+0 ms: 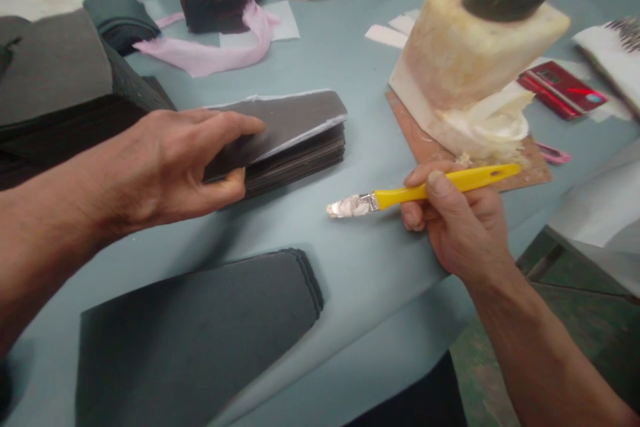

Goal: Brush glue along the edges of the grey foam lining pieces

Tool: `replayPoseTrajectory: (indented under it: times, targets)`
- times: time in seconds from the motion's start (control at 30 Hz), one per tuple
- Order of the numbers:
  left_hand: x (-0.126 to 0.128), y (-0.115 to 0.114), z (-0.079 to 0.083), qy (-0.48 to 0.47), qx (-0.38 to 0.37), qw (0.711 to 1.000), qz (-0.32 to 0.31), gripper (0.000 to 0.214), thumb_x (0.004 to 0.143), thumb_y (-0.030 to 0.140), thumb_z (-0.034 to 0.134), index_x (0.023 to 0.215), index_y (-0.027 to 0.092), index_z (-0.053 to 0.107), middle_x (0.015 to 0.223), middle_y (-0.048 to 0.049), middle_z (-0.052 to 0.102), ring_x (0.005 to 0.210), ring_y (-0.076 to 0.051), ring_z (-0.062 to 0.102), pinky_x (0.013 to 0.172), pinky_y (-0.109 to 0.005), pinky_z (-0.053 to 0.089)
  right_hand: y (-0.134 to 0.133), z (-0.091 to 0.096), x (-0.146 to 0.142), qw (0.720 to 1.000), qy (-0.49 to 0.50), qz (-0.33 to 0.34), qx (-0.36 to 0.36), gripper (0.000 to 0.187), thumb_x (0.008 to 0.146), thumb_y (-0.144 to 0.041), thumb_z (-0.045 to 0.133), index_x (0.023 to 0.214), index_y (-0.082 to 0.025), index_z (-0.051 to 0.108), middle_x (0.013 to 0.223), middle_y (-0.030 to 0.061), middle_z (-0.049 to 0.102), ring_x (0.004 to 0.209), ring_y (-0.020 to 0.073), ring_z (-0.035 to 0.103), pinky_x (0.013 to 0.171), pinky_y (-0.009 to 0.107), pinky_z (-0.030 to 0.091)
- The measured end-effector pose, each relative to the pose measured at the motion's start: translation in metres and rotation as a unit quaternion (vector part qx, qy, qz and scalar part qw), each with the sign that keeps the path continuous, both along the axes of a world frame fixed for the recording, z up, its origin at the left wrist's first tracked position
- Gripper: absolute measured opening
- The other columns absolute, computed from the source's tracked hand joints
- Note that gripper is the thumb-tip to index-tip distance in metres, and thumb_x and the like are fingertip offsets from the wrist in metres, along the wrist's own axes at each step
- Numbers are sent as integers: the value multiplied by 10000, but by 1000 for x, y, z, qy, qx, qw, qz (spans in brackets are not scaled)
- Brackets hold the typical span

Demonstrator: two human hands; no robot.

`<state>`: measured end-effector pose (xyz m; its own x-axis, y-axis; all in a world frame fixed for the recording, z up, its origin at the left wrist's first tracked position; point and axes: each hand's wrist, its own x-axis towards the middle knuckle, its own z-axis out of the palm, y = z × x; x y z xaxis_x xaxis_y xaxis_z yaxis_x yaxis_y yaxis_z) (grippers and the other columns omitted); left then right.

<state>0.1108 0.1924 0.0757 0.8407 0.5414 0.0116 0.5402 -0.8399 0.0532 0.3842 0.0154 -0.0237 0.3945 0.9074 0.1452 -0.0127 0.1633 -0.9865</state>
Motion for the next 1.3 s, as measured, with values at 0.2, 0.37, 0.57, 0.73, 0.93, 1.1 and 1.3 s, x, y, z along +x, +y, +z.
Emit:
replayPoseTrajectory:
  times: [0.2, 0.37, 0.57, 0.73, 0.93, 1.1, 1.3]
  targets:
    - [8, -12, -6, 11, 53, 998, 21, 633, 975, 425, 347, 1448, 89, 599, 1297, -196, 726, 1101, -333, 729, 1014, -495, 612, 1, -2, 1, 1000, 25, 14, 14, 383, 975, -598, 750, 919, -219, 743, 584, -50, 606, 504, 87, 556, 480, 208, 428]
    - [12, -20, -10, 44, 68, 995, 55, 616, 1042, 446, 273, 1428, 73, 574, 1301, -236, 709, 1211, -366, 694, 1063, -531, 598, 1, -3, 0, 999, 39, 25, 22, 381, 989, -589, 737, 928, -213, 744, 592, -50, 610, 515, 78, 540, 495, 202, 423]
    - [0, -14, -3, 78, 48, 995, 33, 584, 1057, 438, 294, 1477, 117, 540, 1370, -203, 697, 1257, -326, 687, 1089, -496, 590, 1, -4, 0, 999, 32, 26, 22, 417, 987, -612, 722, 928, -199, 732, 590, -49, 597, 518, 89, 532, 503, 222, 429]
    - [-7, -1, -3, 56, 18, 998, -2, 590, 970, 338, 405, 1500, 105, 519, 1374, -179, 692, 1217, -306, 699, 1080, -459, 580, 0, -7, 2, 999, 40, 30, 16, 443, 978, -644, 716, 938, -203, 723, 601, -46, 613, 535, 88, 546, 518, 223, 423]
    - [15, -2, -2, 49, 6, 994, 94, 505, 872, 345, 508, 1322, 162, 647, 1251, -165, 725, 1035, -334, 728, 984, -465, 578, 1, -10, 3, 997, 64, 31, 23, 438, 982, -636, 715, 942, -200, 728, 597, -48, 618, 535, 79, 551, 520, 208, 421]
    - [27, 2, 3, -3, -10, 987, 161, 224, 830, 280, 590, 1028, 220, 675, 979, -99, 744, 940, -305, 703, 869, -405, 522, 4, -11, 2, 996, 80, 30, 27, 466, 972, -650, 716, 937, -186, 737, 598, -48, 612, 537, 71, 540, 520, 199, 417]
    - [22, 2, 30, -107, 0, 964, 242, 64, 849, 236, 608, 903, 207, 628, 863, -26, 659, 855, -218, 613, 810, -337, 417, 5, -12, 1, 995, 94, 19, 21, 517, 922, -703, 732, 929, -186, 712, 595, -48, 604, 528, 85, 531, 515, 217, 413]
